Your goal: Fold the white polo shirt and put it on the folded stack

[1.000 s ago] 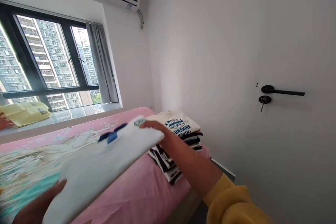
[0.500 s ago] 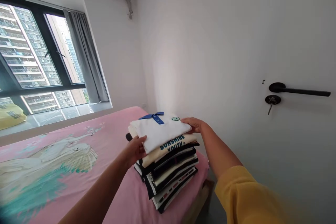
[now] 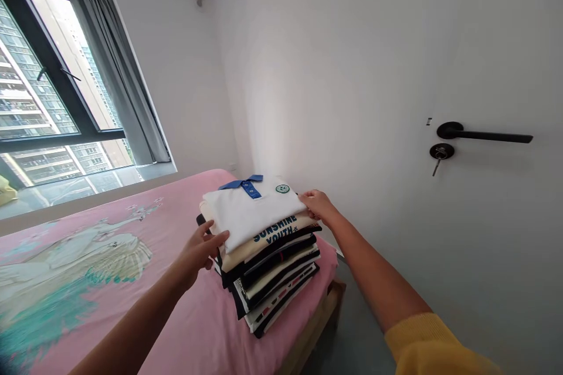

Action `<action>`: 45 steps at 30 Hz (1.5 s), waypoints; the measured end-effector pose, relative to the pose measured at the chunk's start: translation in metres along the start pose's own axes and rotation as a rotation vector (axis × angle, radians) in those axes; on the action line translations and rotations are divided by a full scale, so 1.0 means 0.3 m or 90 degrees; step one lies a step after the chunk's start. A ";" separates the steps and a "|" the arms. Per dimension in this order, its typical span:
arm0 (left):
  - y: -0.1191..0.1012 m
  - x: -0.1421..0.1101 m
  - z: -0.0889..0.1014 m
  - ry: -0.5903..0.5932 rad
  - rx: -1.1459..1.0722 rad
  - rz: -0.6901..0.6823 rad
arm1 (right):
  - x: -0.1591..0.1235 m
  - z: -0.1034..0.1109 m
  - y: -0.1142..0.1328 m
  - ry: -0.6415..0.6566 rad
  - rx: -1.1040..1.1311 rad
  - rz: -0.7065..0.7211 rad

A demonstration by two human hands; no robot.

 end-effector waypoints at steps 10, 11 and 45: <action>-0.137 -0.111 -0.123 0.028 0.564 -0.521 | -0.234 -0.038 -0.064 -0.145 -0.393 0.515; -0.133 -0.101 -0.127 0.019 0.566 -0.509 | -0.241 -0.053 -0.062 -0.155 -0.434 0.536; -0.006 -0.147 -0.174 0.057 0.502 -0.490 | -0.153 -0.029 -0.180 -0.188 -0.380 0.372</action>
Point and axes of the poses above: each hand's wrist, its own x-axis towards the middle knuckle, its own z-axis out of the back of the hand, y = z × x, the point moved 6 cm from there along x, towards the middle knuckle, and after that the axes turned 3 degrees about y, right-handed, at the moved point
